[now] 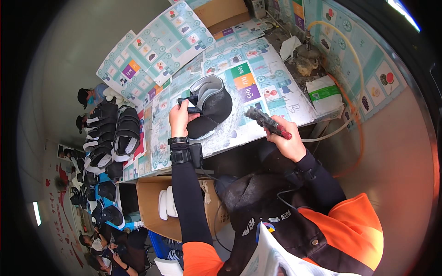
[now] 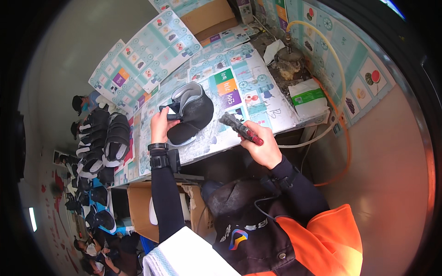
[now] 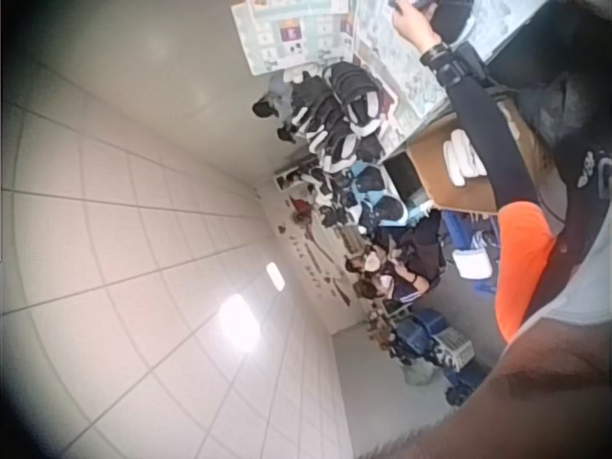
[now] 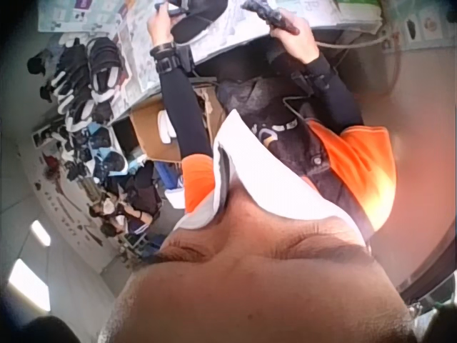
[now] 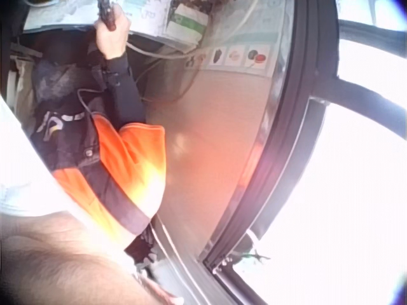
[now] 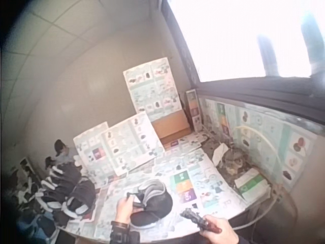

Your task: The person picks up a shoe component from a cardboard box, places it on a work table, and uses a handheld power tool to trim the edges and interior of the white sole. The person then returns the trimmed component to the box and picks up another to repeat the process.

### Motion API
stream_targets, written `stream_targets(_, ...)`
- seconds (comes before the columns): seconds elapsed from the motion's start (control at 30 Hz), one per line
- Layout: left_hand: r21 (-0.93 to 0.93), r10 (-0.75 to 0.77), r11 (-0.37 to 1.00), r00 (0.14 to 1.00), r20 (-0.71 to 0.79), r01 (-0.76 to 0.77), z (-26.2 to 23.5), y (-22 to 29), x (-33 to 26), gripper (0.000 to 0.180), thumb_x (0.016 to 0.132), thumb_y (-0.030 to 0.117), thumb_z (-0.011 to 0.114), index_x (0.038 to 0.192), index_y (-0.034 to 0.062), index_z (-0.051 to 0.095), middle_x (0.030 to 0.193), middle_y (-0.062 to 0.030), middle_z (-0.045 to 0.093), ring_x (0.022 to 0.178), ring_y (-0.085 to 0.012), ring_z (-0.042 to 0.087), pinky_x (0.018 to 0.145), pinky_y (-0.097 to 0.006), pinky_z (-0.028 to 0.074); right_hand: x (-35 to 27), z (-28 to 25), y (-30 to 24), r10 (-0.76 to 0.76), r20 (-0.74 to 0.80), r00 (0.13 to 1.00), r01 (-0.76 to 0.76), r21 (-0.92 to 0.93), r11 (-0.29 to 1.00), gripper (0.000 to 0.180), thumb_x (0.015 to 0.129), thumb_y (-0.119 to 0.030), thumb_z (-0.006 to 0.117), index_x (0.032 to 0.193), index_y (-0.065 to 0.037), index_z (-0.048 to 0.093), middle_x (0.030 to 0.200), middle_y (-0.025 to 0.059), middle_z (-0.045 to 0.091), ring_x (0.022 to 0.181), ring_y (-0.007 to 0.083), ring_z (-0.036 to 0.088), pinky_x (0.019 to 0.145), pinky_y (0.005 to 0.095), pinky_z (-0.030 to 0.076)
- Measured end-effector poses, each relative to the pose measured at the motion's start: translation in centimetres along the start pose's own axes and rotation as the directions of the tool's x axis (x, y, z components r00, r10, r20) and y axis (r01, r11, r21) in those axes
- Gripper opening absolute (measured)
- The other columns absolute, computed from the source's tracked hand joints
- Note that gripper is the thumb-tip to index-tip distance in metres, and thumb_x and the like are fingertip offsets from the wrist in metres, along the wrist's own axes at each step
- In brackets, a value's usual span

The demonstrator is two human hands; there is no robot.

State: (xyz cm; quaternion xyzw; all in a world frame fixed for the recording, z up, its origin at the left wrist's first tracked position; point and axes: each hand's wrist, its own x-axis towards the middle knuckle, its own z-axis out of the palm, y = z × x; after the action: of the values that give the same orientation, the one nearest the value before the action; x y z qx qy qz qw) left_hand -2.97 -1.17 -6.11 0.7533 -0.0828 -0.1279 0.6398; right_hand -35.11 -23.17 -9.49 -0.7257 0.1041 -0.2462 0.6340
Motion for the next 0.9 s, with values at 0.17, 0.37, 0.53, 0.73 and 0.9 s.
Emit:
stream_targets(0.17, 0.018, 0.005, 1.000, 1.000, -0.016, -0.005, 0.2, 0.0, 0.1, 0.039, 0.106, 0.030, 0.064, 0.102, -0.0079, 0.059, 0.088, -0.0170, 0.071, 0.068, -0.0292, 0.077, 0.063, -0.037, 0.067, -0.4, -0.7, -0.1, -0.031, 0.199, 0.980, 0.034, -0.011, 0.999, 0.020, 0.078, -0.004, 0.068, 0.098, 0.000, 0.067, 0.078, 0.0155, 0.067, 0.072, 0.0302, 0.067, 0.072, 0.0375, 0.052)
stream_targets(0.37, 0.057, 0.028, 0.998, 1.000, -0.010, -0.028, 0.7, 0.2, -0.2, 0.039, 0.107, 0.031, 0.064, 0.101, -0.0076, 0.059, 0.087, -0.0168, 0.071, 0.068, -0.0294, 0.077, 0.062, -0.037, 0.067, -0.4, -0.6, 1.1, 0.056, 0.091, 0.994, -0.051, -0.054, 0.997, 0.020, 0.076, -0.003, 0.067, 0.096, 0.001, 0.067, 0.078, 0.0132, 0.066, 0.074, 0.0257, 0.065, 0.073, 0.0355, 0.051)
stream_targets(0.53, 0.088, 0.052, 0.995, 0.998, -0.039, -0.048, 0.2, 0.2, -0.3, 0.039, 0.106, 0.027, 0.062, 0.102, -0.0111, 0.062, 0.090, -0.0176, 0.072, 0.068, -0.0302, 0.078, 0.061, -0.037, 0.067, -0.1, -0.2, 1.0, 0.131, 0.071, 0.989, -0.120, -0.143, 0.982, 0.021, 0.076, -0.003, 0.067, 0.097, 0.002, 0.067, 0.078, 0.0103, 0.068, 0.076, 0.0209, 0.065, 0.075, 0.0341, 0.051)
stream_targets(0.73, 0.450, 0.326, 0.855, 0.942, -0.077, -0.259, -1.5, 3.7, -2.0, 0.030, 0.105, 0.015, 0.059, 0.111, -0.0127, 0.067, 0.092, -0.0203, 0.076, 0.067, -0.0306, 0.078, 0.053, -0.038, 0.064, 0.1, -0.7, 0.6, 0.072, 0.171, 0.983, -0.042, -0.172, 0.984, 0.020, 0.080, -0.005, 0.065, 0.099, 0.001, 0.067, 0.078, 0.0198, 0.067, 0.075, 0.0380, 0.069, 0.073, 0.0406, 0.053)
stream_targets(0.9, 0.683, 0.297, 0.628, 0.926, 0.233, -0.373, -3.6, 12.1, -0.1, 0.032, 0.103, 0.019, 0.062, 0.116, -0.0101, 0.067, 0.086, -0.0194, 0.076, 0.063, -0.0272, 0.077, 0.056, -0.038, 0.063, 0.1, -2.1, -0.4, 0.038, 0.005, 0.999, -0.038, 0.064, 0.997, 0.021, 0.080, 0.001, 0.064, 0.101, -0.002, 0.068, 0.081, 0.0098, 0.072, 0.070, 0.0205, 0.067, 0.070, 0.0324, 0.052)
